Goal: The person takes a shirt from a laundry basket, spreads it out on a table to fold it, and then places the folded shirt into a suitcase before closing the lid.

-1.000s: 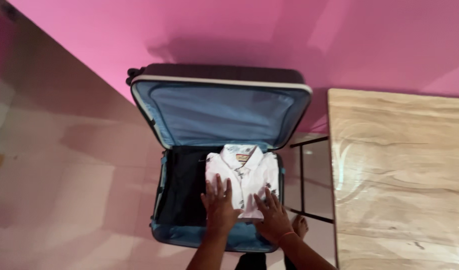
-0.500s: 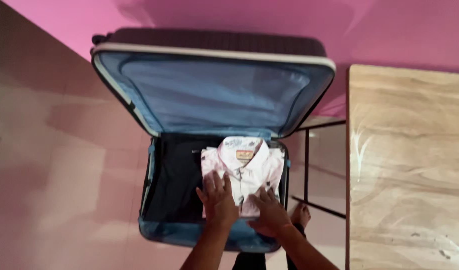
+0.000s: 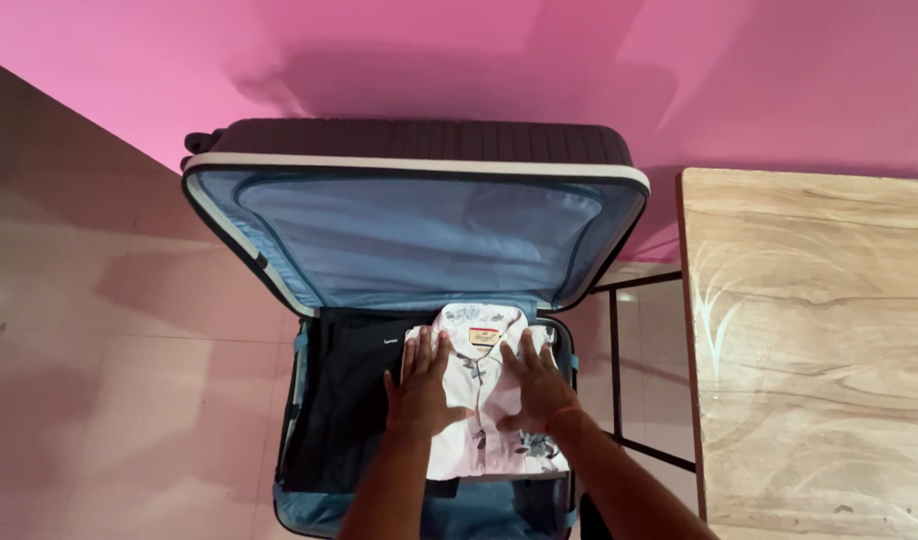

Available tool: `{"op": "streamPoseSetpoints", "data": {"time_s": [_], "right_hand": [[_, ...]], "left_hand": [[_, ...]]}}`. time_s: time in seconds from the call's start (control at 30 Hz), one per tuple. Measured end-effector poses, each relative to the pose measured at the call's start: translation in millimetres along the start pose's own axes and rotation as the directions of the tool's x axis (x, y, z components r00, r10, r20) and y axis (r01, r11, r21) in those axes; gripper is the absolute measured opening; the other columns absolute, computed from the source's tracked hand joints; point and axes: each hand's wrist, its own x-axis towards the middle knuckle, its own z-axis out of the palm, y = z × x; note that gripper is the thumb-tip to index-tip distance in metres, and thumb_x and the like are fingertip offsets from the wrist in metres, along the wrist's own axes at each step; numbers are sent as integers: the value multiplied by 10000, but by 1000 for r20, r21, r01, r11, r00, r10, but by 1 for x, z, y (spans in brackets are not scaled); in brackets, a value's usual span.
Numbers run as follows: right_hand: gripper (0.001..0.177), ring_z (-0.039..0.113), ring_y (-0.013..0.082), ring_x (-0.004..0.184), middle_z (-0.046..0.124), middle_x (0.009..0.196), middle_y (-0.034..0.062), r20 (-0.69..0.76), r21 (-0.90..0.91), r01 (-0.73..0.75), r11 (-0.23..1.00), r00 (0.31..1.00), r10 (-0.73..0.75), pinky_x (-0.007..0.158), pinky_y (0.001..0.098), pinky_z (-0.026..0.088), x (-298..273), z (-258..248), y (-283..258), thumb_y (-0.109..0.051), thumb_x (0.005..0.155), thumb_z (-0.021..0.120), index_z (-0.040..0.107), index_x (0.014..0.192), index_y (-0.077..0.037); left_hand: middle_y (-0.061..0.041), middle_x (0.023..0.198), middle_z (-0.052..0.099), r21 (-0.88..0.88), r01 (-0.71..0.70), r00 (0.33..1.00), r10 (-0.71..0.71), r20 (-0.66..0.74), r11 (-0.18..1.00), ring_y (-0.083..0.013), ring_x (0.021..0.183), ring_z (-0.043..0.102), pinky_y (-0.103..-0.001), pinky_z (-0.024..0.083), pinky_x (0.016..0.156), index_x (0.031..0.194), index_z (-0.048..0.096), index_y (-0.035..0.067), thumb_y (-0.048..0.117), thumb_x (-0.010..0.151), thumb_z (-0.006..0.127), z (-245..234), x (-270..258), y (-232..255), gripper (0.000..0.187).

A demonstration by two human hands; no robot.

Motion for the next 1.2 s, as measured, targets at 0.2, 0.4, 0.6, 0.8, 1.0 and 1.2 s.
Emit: {"op": "streamPoseSetpoints", "data": {"time_s": [0.2,0.4,0.6,0.8,1.0,1.2], "right_hand": [[1202,154,506,1517,24,1691,203,-232,118,91,989,971,-62,1210,522,288,-27,21,11,-435,680,944,185,1595,-261],[1110,131,451,1516,14,1692,184,-314,156,12,988,949,38,1173,551,268,-117,84,-4,-356,698,889,241,1594,-257],[1097,30,394,1579,-36,1702,121,74,48,-40,998,997,37,1248,544,193,-144,82,5,-413,782,854,143,1603,-252],[1054,69,404,1556,16,1688,142,-81,0,133,991,988,-133,1210,594,197,-160,91,28,-417,798,844,190,1596,-200],[830,124,334,1592,18,1744,105,142,-3,189,982,972,-186,1194,626,260,-167,100,47,-339,842,762,348,1530,-130],[743,131,276,1595,-12,1749,85,88,-13,169,985,982,-168,1217,564,275,-199,88,35,-283,819,727,425,1478,-119]], "left_hand": [[-84,1694,89,-130,-46,990,28,-136,990,-307,1575,57,-704,161,1169,1595,141,216,440,740,893,18,0,-8,1160],[-224,1496,448,-142,-315,758,158,-633,938,-415,1372,432,-545,339,1123,1473,457,33,315,786,801,98,-73,-34,818],[-174,1602,392,-106,-153,911,99,-400,983,-407,1478,337,-593,257,1102,1436,549,140,274,733,839,140,-104,-42,772],[-170,1481,480,-55,-189,821,127,-557,980,-348,1413,408,-541,315,1149,1384,568,77,295,813,798,169,-102,-63,653],[-144,1601,341,-172,3,987,-31,-160,985,-286,1510,288,-361,290,1209,1471,514,98,336,789,816,169,-109,-64,784],[-165,1639,280,-183,74,990,-93,-101,980,-324,1528,261,-400,299,1221,1495,441,115,353,844,792,136,-154,-36,777]]}}
